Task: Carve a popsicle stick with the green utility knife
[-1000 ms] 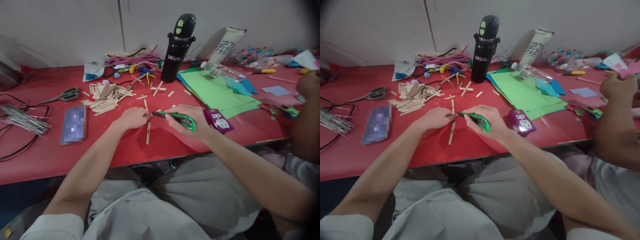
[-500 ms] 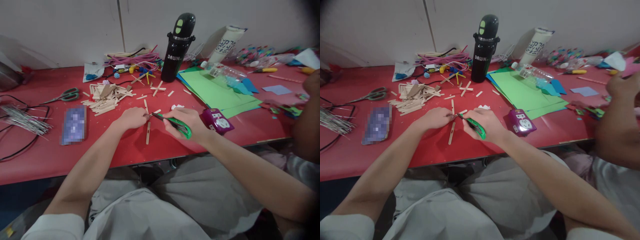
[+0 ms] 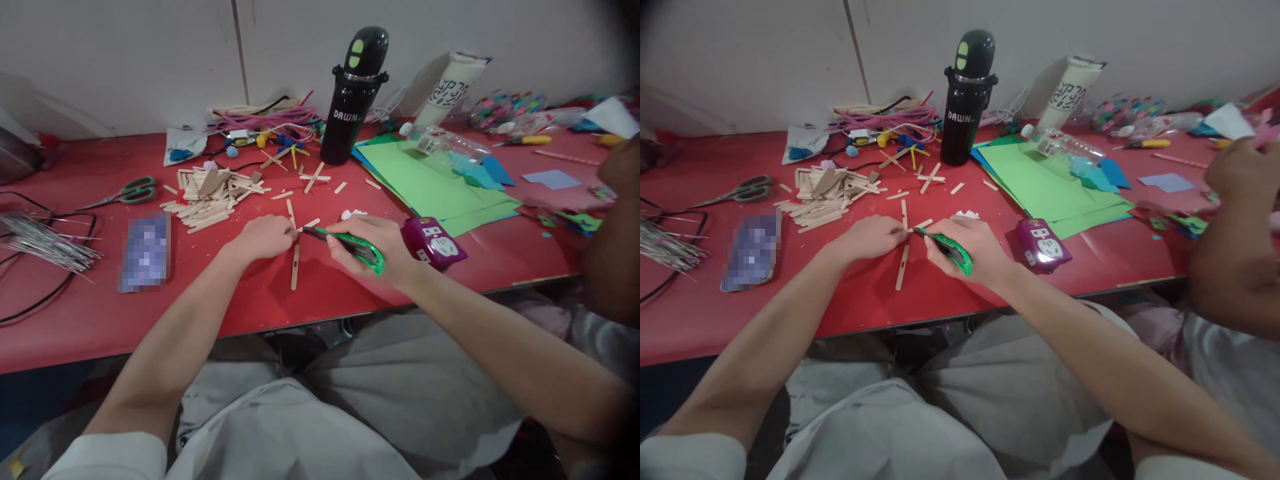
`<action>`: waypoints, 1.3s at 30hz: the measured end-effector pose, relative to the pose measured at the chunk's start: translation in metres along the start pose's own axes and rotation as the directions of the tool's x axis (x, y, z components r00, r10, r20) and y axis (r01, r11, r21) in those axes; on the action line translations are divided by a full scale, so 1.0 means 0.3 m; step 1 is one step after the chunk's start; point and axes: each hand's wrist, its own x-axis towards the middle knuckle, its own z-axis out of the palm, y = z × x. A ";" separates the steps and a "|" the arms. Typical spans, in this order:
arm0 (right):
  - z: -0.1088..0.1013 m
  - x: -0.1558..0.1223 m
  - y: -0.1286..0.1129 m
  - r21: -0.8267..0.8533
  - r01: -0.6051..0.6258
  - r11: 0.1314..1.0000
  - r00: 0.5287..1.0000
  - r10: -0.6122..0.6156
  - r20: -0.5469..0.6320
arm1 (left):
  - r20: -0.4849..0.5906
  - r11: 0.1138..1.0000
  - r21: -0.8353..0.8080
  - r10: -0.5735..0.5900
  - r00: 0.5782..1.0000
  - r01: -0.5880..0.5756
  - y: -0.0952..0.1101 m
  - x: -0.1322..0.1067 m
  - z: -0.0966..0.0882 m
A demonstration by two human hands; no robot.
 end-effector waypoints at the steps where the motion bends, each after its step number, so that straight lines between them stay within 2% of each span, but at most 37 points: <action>1: -0.003 0.002 -0.002 -0.006 -0.001 1.000 1.000 0.001 0.003 | 0.000 1.000 0.001 -0.001 1.000 0.001 0.000 0.000 0.000; 16: -0.006 -0.001 -0.003 -0.012 -0.051 0.999 0.997 0.051 0.058 | 0.006 1.000 -0.003 0.009 1.000 -0.009 0.002 -0.003 -0.002; 22: -0.001 -0.003 -0.007 -0.024 0.011 1.000 0.996 -0.009 0.083 | 0.003 1.000 -0.009 0.012 1.000 -0.012 0.003 -0.004 -0.002; 28: -0.011 0.011 -0.007 -0.045 0.007 0.999 0.999 -0.006 0.037 | -0.003 1.000 0.004 0.011 1.000 -0.011 -0.001 -0.003 0.002; 39: 0.002 0.004 -0.001 -0.037 0.013 0.999 0.999 -0.012 0.041 | -0.003 1.000 0.012 0.014 1.000 -0.014 0.001 -0.002 -0.002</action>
